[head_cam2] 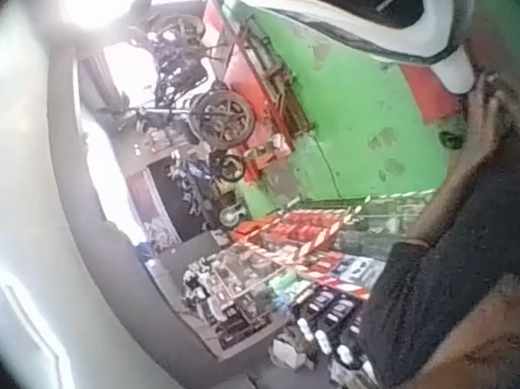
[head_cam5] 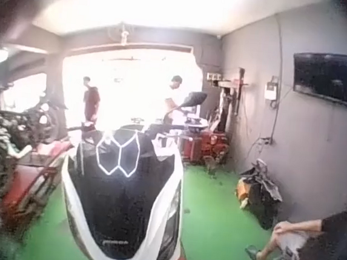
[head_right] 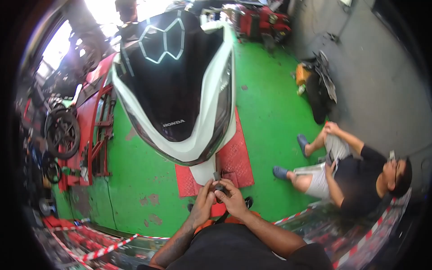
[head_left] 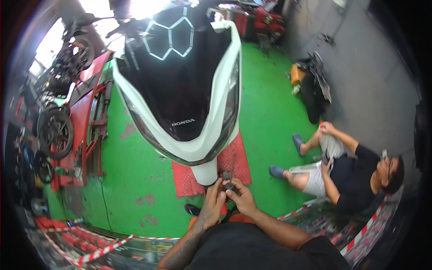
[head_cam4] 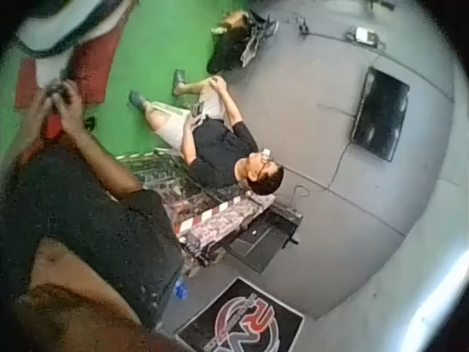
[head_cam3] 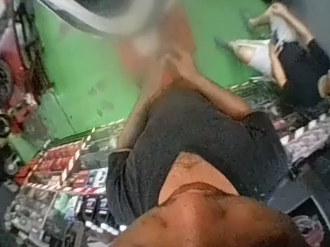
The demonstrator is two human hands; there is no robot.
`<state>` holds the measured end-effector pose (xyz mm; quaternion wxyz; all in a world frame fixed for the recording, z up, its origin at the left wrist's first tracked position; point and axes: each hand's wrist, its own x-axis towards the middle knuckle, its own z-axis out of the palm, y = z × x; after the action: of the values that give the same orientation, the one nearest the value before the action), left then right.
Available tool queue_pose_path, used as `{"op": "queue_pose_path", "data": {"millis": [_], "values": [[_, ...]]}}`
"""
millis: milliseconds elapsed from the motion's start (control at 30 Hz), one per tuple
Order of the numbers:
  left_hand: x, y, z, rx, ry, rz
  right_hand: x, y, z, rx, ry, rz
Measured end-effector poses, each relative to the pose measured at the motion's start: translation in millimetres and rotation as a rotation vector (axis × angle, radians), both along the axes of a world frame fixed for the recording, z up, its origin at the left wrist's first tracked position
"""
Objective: Removing body panels from a motorcycle using a screwdriver and hands.
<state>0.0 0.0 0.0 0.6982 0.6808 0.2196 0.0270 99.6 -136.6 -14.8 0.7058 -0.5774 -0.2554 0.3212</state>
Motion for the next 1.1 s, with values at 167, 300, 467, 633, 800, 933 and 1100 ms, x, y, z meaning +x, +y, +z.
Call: {"op": "queue_pose_path", "data": {"millis": [167, 300, 467, 633, 800, 933, 1100], "values": [[5.3, -41.3, 50.6, 0.557, -0.098, 0.065, 20.9, 1.7, 23.7, -0.004, 0.546, -0.046], [0.2, -36.7, 16.6, 0.435, -0.186, 0.286, 12.3, 19.5, 35.0, -0.057, 0.325, 0.051], [-11.1, -36.1, 8.6, 0.386, -0.130, 0.375, 42.2, 25.0, 35.5, -0.046, 0.135, -0.037], [-8.6, -41.1, 3.3, 0.317, -0.011, 0.525, 109.6, 21.1, 32.3, -0.076, -0.069, -0.109], [39.1, -50.9, -11.1, 0.289, -0.046, 0.714, 194.5, 33.5, 66.4, -0.077, -0.008, 0.140], [81.8, -58.9, -18.8, 0.333, -0.046, 0.905, 240.7, 73.4, 87.4, -0.154, -0.068, 0.322], [114.6, -61.0, -19.8, 0.500, -0.065, 1.066, 259.1, 103.2, 96.5, -0.202, -0.158, 0.505]]}}
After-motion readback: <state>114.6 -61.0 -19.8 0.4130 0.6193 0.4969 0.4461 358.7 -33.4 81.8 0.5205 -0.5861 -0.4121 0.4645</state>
